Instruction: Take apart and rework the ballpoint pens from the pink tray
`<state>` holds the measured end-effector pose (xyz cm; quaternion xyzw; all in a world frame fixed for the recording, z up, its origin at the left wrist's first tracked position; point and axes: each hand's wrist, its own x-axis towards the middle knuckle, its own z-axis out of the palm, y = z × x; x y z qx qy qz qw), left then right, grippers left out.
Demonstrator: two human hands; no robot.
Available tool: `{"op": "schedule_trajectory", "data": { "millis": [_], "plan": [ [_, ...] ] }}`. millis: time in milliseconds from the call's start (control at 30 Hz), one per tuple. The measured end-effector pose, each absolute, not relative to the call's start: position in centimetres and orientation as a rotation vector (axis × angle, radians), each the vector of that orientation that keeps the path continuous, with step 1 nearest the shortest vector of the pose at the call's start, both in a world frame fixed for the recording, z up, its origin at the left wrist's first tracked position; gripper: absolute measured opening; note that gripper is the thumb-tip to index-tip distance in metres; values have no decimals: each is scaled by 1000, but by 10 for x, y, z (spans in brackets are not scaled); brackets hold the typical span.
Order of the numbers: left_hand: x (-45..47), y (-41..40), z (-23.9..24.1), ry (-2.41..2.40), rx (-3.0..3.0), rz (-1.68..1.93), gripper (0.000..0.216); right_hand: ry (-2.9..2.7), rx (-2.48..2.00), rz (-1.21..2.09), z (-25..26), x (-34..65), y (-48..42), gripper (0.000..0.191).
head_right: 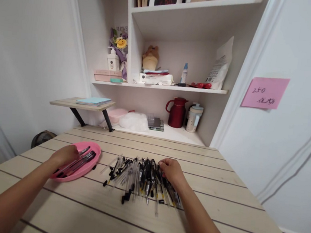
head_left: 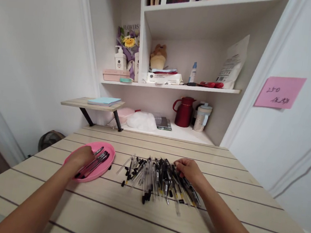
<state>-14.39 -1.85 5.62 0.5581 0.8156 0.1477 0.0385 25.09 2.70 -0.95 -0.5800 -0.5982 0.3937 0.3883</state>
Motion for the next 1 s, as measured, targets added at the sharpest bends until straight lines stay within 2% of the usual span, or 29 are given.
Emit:
{"op": "schedule_trajectory", "data": {
  "millis": [67,100,167,233,333,467,700,833,1000],
  "plan": [
    [-124,-23,65,2468,1752,548,17,-1468,-1427,973,-2,245,21,21],
    [-108,-27,68,2413,1772,710,15,-1434,-1391,960,2,239,17,24],
    [-66,-36,67,2056,1780,995,13,-1377,-1291,967,10,224,3,30],
    [-20,-45,59,1750,1662,1082,15,-1369,-1128,1090,18,206,-13,34],
    [35,-55,43,1517,1716,1101,14,-1367,-907,1248,21,184,-31,34],
    [61,-56,35,1516,1821,1117,15,-1247,-859,1290,18,181,-32,32],
    [50,-52,38,1042,1187,700,25,-1041,-750,1481,20,211,-7,29],
    [39,-53,28,997,1128,648,31,-979,-886,1327,16,234,11,30],
    [38,-51,21,1026,1097,725,36,-1642,-1525,844,7,249,19,22]
  ]
}}
